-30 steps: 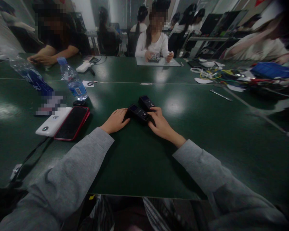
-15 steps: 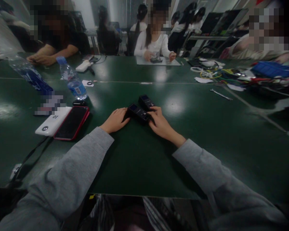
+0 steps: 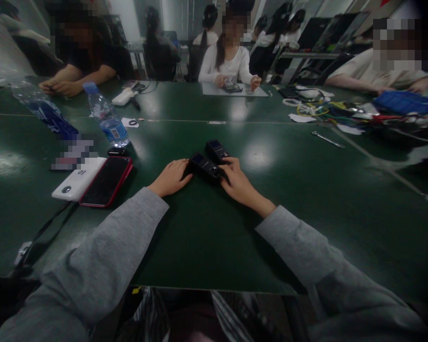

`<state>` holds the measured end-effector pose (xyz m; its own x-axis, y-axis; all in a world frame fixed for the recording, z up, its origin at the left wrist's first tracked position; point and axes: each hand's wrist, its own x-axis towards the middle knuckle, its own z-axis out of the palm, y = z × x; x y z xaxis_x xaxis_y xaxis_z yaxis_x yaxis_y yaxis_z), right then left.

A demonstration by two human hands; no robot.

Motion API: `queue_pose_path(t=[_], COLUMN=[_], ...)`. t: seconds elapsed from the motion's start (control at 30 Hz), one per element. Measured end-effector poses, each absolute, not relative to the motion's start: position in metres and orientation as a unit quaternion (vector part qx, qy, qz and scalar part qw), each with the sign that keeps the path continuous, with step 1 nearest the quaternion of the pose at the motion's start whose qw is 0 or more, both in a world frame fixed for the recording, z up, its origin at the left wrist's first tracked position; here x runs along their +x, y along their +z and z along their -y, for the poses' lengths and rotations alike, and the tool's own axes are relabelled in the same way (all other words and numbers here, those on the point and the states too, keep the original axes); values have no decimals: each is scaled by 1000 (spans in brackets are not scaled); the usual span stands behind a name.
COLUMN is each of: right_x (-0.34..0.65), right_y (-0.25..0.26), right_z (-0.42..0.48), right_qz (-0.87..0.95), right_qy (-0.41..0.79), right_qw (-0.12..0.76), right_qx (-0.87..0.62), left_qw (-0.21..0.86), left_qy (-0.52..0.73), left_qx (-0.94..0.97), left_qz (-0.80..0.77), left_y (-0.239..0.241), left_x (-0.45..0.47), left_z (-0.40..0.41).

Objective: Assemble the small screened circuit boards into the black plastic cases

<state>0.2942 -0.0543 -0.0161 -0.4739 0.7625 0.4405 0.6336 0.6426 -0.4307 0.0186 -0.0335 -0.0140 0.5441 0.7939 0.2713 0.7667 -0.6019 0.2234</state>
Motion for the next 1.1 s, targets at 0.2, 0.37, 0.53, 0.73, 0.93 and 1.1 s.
queue_pose_path(t=[0.2,0.37,0.53,0.73,0.93,1.1], right_x=[295,295,295,295,295,296], right_y=[-17,-18,-19,-19,-18,-18], right_z=[54,53,53,53,54,53], right_qz=[852,854,854,853,853,852], right_qy=[102,97,95,96,96,99], right_qw=[303,302,303,302,303,302], right_qx=[-415,-413,-412,-414,-413,-415], left_qw=[38,37,36,39,37,37], left_qy=[169,164,167,162,164,170], left_qx=[879,880,881,880,879,880], left_qz=[-443,-444,-442,-445,-446,-442], left_y=[-15,-14,-11,-11,-12,-12], left_x=[18,19,19,19,19,19], left_z=[32,33,34,34,34,34])
